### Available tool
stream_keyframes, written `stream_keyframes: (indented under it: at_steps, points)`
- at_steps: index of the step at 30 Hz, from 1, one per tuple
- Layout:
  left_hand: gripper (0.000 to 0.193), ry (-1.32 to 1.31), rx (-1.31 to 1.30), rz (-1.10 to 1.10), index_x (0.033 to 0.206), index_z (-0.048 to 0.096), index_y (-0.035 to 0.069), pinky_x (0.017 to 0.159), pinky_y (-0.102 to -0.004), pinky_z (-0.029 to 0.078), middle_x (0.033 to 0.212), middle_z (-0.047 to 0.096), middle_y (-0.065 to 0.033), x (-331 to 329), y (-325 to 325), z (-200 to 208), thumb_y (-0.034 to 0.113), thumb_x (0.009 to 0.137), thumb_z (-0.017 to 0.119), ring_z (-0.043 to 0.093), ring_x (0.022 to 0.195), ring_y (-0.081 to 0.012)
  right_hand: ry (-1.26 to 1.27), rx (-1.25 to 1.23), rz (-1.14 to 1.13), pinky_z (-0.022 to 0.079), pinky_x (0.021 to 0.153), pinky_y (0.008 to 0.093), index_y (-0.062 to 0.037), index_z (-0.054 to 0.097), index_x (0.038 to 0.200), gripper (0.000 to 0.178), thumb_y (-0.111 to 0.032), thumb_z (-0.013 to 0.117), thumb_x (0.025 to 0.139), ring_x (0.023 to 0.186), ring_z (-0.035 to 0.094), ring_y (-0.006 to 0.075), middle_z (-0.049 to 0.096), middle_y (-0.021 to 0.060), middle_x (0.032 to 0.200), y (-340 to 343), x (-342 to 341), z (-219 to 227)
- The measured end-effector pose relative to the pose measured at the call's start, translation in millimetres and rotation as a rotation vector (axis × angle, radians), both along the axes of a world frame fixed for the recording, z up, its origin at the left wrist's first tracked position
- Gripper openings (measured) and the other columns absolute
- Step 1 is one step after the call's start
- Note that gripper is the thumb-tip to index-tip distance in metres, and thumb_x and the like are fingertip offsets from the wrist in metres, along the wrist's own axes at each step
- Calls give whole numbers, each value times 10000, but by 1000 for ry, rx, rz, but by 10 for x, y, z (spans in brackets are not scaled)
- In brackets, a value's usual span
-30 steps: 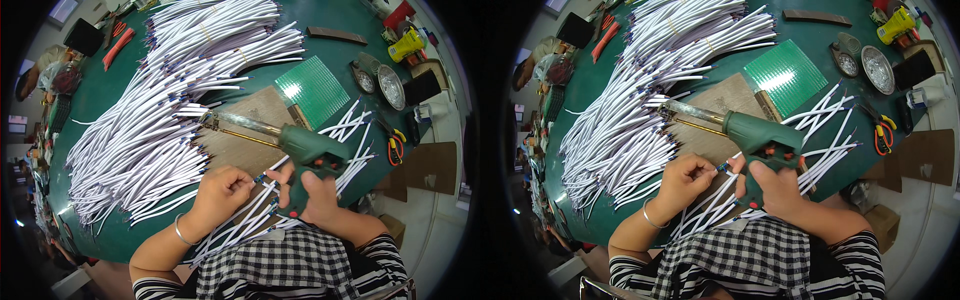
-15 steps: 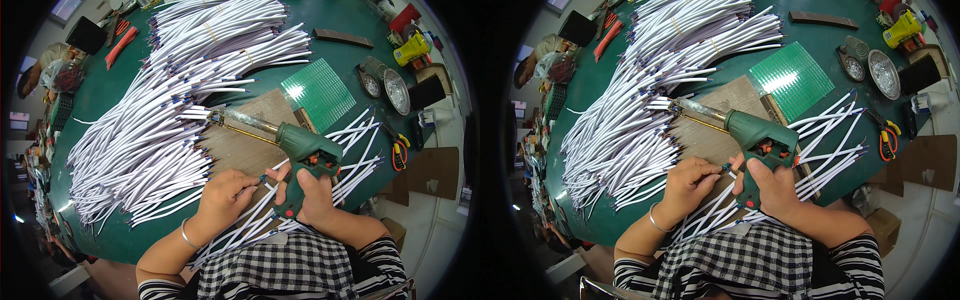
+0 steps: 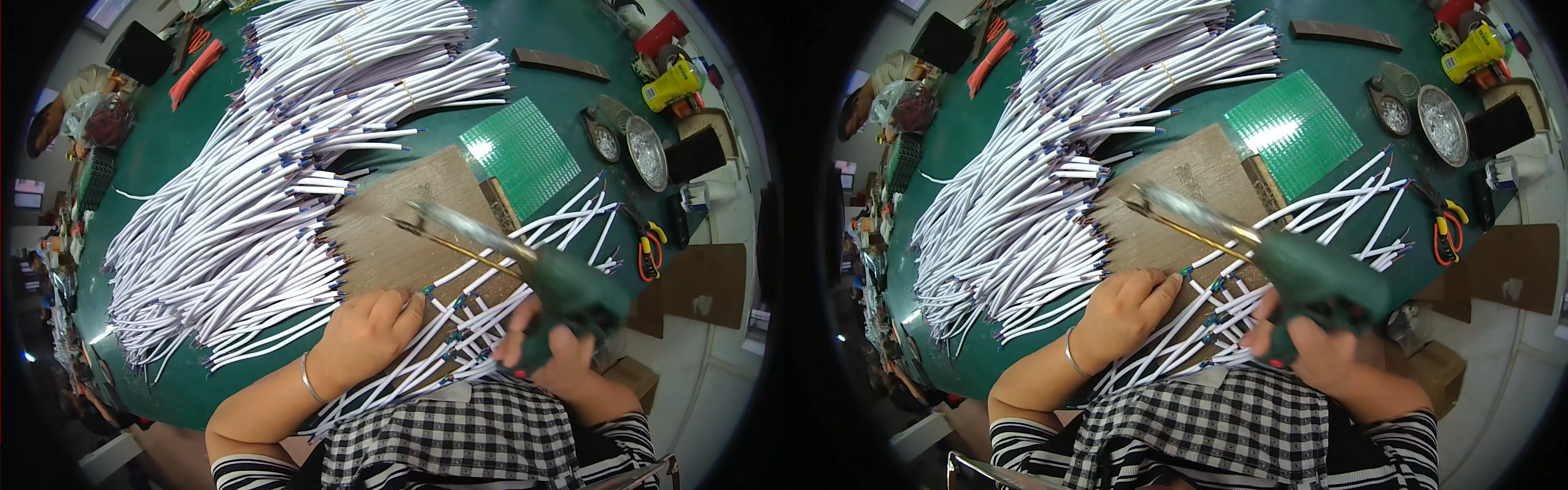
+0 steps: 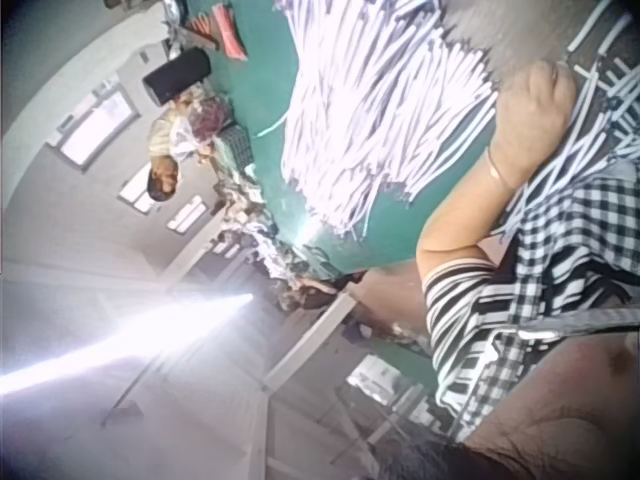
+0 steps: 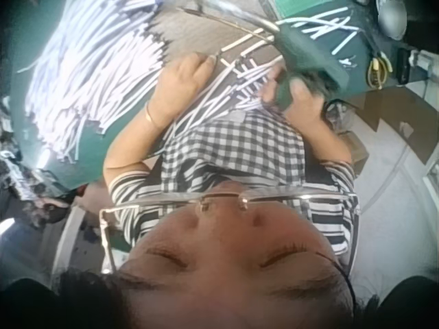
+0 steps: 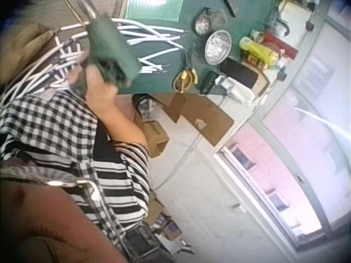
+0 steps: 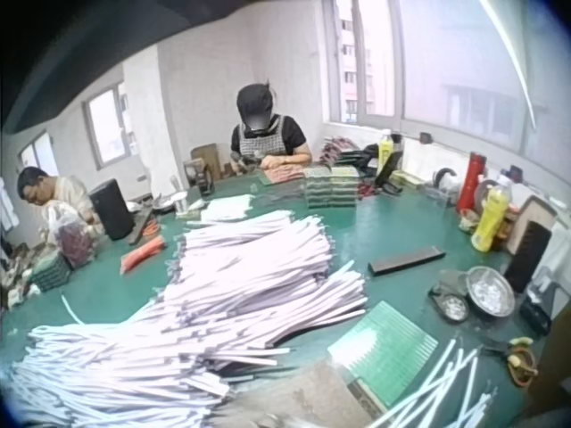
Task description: The person solders individual wire ends to connection points with a soldering gun and hands, gathers the processed wires, lifts the bundle, and repeats the soldering process on more wires.
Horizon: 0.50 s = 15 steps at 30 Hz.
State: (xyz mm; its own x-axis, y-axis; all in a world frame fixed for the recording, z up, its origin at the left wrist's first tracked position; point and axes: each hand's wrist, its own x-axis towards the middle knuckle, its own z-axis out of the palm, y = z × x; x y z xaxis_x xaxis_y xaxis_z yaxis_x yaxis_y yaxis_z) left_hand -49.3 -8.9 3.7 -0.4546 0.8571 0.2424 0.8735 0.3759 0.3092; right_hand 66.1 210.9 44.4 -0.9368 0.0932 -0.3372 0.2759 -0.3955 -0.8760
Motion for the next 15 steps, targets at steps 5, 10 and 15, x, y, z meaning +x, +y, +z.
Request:
stream_keyframes:
  at_steps: [5, 10, 15]
  points:
    - [320, -3, 3, -69, 1036, 634, 22, 588, -300, 497, 894, 593, -79, -41, 26, -5, 100, 729, 591, 593, 718, -205, 116, 470, 173, 535, 695, 337, 6, 596, 1035, 265, -171, 574, 840, 715, 636, 196, 633, 78, 793, 338, 562, -106]
    - [308, -55, 75, -71, 1026, 642, 25, 602, -309, 494, 883, 592, -82, -82, 0, -49, 97, 732, 591, 592, 722, -210, 276, 1104, 382, 506, 675, 330, -40, 616, 916, 186, -208, 581, 844, 652, 633, 211, 644, 64, 764, 320, 526, -31]
    - [290, -110, 178, -80, 1007, 652, 27, 589, -315, 477, 867, 588, -81, -116, -22, -103, 89, 729, 599, 581, 704, -210, 542, 1375, 368, 504, 668, 328, -61, 639, 874, 116, -114, 559, 810, 633, 634, 209, 647, 32, 705, 272, 435, 13]
